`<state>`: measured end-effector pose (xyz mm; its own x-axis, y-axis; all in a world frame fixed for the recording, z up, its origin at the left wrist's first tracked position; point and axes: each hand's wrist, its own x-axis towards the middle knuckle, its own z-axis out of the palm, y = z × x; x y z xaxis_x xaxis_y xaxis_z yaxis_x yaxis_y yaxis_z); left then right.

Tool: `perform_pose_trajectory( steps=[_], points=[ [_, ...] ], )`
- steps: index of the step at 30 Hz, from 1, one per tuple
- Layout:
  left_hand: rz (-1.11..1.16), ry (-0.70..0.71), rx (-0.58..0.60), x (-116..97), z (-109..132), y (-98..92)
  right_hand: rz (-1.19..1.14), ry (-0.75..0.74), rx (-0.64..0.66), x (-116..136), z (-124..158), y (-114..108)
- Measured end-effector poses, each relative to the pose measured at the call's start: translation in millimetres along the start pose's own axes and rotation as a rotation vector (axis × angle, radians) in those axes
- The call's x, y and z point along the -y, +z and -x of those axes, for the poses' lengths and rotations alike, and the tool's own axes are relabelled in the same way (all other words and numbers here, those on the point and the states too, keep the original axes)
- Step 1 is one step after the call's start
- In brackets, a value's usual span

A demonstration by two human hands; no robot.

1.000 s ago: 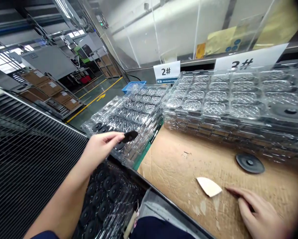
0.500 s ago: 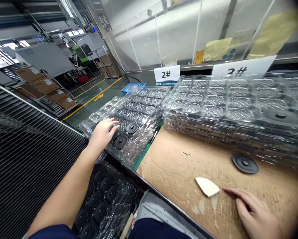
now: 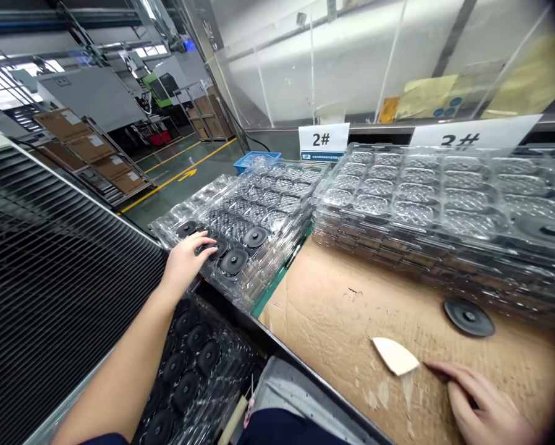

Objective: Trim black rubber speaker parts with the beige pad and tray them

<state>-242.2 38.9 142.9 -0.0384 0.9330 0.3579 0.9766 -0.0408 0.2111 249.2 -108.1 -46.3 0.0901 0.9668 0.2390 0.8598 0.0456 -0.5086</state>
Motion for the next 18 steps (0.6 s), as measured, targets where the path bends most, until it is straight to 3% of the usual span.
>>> perform_pose_trajectory(
  steps=[6,9,13,15,18],
  points=[
    [-0.014,0.003,0.016,7.4,-7.7,7.6,0.009,0.063,-0.011,13.5,-3.2,-6.5],
    [-0.029,0.019,0.007,-2.4,-4.8,1.2,-0.008,0.076,-0.038,19.4,-5.7,-8.5],
    [0.009,0.125,-0.069,-49.8,16.4,-19.5,-0.042,0.060,-0.049,26.9,-8.4,-11.4],
    [0.111,0.248,-0.148,-79.4,30.3,-24.5,-0.043,0.063,-0.039,32.1,-10.2,-14.3],
    [0.216,0.536,-0.102,-119.1,46.3,-7.0,-0.045,0.061,-0.025,44.2,-15.1,-21.0]
  ],
)
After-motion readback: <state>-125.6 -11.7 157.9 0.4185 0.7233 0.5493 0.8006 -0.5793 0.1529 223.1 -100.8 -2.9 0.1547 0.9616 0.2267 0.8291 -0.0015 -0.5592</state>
